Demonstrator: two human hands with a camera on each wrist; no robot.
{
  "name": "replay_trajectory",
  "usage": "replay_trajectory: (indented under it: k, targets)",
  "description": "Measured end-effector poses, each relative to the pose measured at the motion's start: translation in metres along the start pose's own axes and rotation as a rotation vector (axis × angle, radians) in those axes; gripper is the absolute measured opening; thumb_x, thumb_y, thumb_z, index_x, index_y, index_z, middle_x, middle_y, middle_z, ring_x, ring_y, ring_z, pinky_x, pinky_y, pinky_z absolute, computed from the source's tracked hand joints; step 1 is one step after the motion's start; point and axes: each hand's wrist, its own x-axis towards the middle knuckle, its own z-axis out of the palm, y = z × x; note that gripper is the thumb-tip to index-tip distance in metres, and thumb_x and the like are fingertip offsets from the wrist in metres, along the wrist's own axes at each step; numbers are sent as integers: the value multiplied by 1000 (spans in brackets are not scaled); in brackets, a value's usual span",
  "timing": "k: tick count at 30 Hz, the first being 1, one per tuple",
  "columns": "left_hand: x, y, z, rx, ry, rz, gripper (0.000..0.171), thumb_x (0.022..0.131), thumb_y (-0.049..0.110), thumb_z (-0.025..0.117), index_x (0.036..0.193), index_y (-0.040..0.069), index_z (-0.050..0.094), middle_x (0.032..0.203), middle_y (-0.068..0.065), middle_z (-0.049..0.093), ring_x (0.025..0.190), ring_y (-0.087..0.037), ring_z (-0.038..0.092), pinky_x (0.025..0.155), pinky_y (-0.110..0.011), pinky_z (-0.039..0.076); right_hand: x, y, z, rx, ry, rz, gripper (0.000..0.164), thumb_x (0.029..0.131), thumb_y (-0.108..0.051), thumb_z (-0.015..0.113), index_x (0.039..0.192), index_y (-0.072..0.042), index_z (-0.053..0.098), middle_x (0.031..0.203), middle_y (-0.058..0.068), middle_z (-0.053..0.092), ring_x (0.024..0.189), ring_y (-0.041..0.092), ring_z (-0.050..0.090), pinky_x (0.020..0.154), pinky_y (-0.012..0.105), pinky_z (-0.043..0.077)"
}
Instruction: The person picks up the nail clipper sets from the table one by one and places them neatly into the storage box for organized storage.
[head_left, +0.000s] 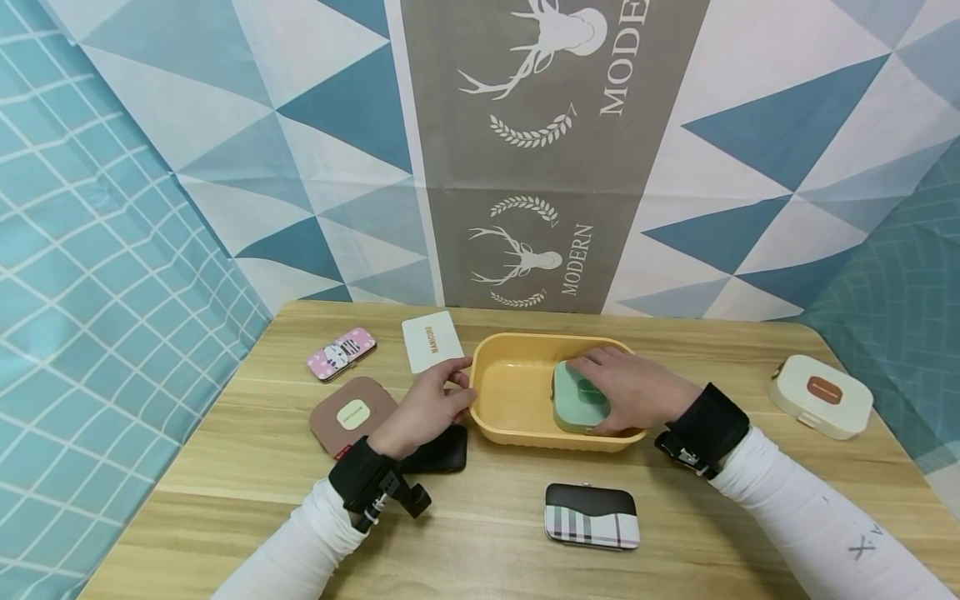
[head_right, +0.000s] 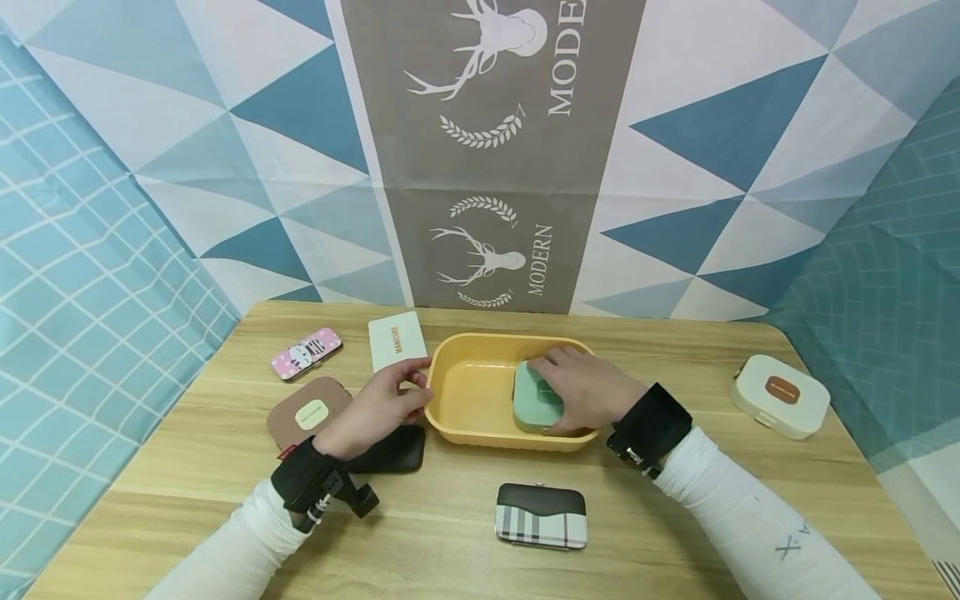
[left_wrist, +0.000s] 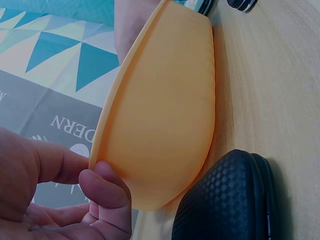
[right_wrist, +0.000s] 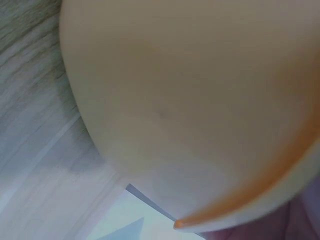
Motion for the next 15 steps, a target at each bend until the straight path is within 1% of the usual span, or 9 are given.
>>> replay_trajectory:
  k: [5,15]
  targets:
    - [1,-2,-1,1,0,5,55,105,1,58,158,-3,42,113,-15,52,71,-18,53,66,-28,47,-2,0,-1,-3,10,1,95,76,-46,95,150,-2,54,142,16,56,124,32,56,103,49,51]
    - [1,-1,1,2,1,-1,56,105,2,59,158,-2,42,114,-15,52,71,-18,53,67,-28,47,-5,0,-4,-24,42,-15,95,75,-47,95,148,-2,55,141,15,56,124,32,56,103,48,52]
